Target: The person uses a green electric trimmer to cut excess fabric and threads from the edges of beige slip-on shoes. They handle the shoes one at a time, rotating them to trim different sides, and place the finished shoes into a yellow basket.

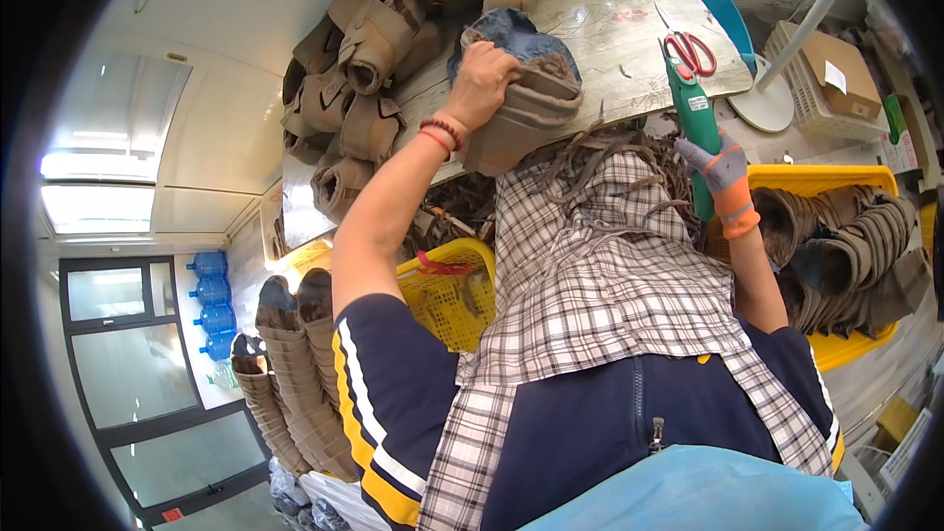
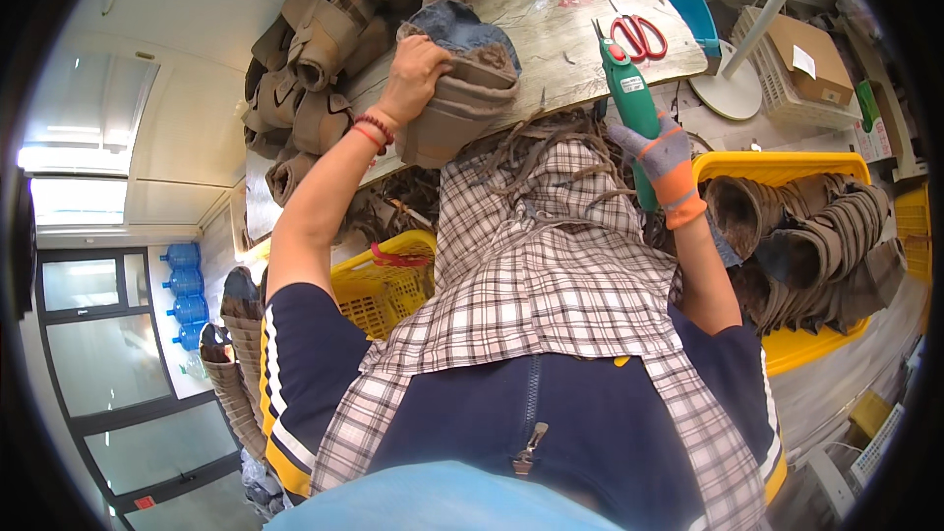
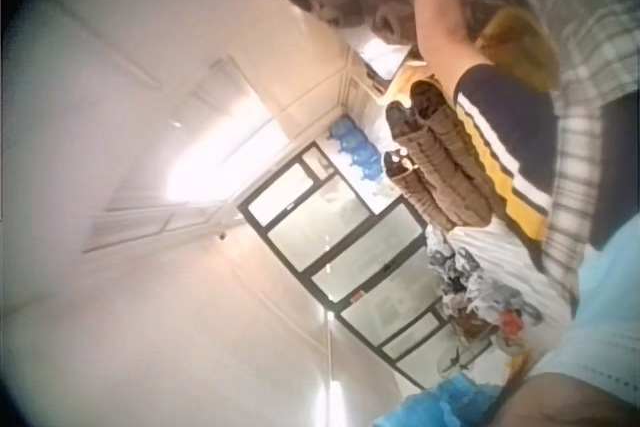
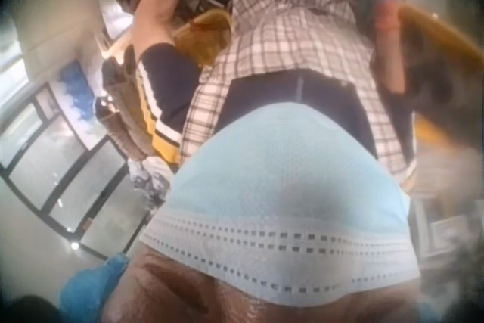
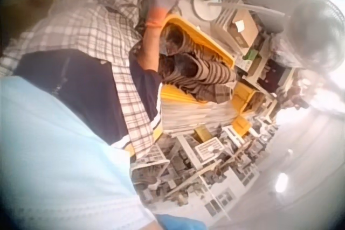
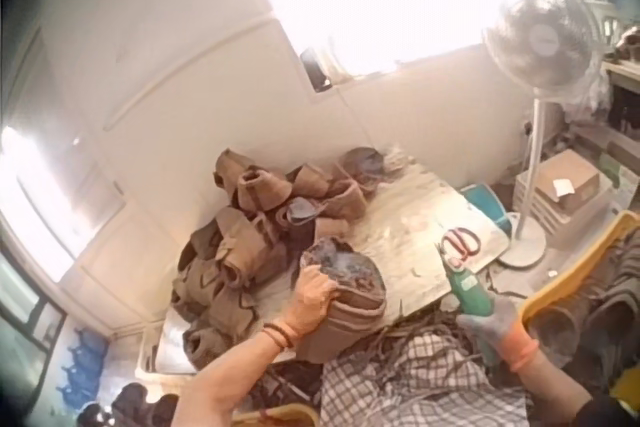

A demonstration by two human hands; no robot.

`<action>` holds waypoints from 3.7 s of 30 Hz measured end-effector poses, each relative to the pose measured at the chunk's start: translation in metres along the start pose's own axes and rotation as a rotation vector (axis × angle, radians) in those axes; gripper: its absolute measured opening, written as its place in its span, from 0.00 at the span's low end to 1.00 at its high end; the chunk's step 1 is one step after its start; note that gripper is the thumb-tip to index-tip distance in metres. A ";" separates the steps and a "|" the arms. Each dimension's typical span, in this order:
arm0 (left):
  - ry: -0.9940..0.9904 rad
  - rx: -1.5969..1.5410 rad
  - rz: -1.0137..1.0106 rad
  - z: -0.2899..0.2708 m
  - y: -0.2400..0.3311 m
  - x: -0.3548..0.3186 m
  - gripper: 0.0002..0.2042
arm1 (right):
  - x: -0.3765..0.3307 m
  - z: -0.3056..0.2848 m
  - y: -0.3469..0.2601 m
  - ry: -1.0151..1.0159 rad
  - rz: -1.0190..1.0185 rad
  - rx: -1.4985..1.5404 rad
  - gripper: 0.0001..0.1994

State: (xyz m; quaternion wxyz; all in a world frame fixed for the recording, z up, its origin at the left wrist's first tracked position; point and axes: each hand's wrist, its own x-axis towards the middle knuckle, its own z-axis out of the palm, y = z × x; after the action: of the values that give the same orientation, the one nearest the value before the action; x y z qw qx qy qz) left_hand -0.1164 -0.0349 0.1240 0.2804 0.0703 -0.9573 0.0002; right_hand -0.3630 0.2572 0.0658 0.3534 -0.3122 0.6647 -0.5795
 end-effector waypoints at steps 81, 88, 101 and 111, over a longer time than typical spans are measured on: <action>0.386 -2.673 -1.151 -0.055 0.011 0.017 0.12 | 0.006 -0.031 -0.064 0.139 -1.100 -0.893 0.34; 0.370 -2.747 -1.083 -0.047 0.024 0.021 0.12 | 0.005 -0.023 -0.070 0.157 -1.087 -0.862 0.34; 0.508 -2.608 -0.745 -0.032 0.052 0.035 0.19 | 0.002 -0.001 -0.079 0.167 -1.021 -0.712 0.31; 0.581 -2.322 -0.698 -0.026 0.078 0.035 0.20 | -0.007 0.017 -0.088 -0.025 -0.708 -0.468 0.30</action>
State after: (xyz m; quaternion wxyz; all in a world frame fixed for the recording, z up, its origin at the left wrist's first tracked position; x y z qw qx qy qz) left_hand -0.1423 0.0389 0.1684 0.3628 0.0287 -0.2247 -0.9039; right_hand -0.3445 0.2419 0.1521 0.0602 -0.6002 0.6256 -0.4947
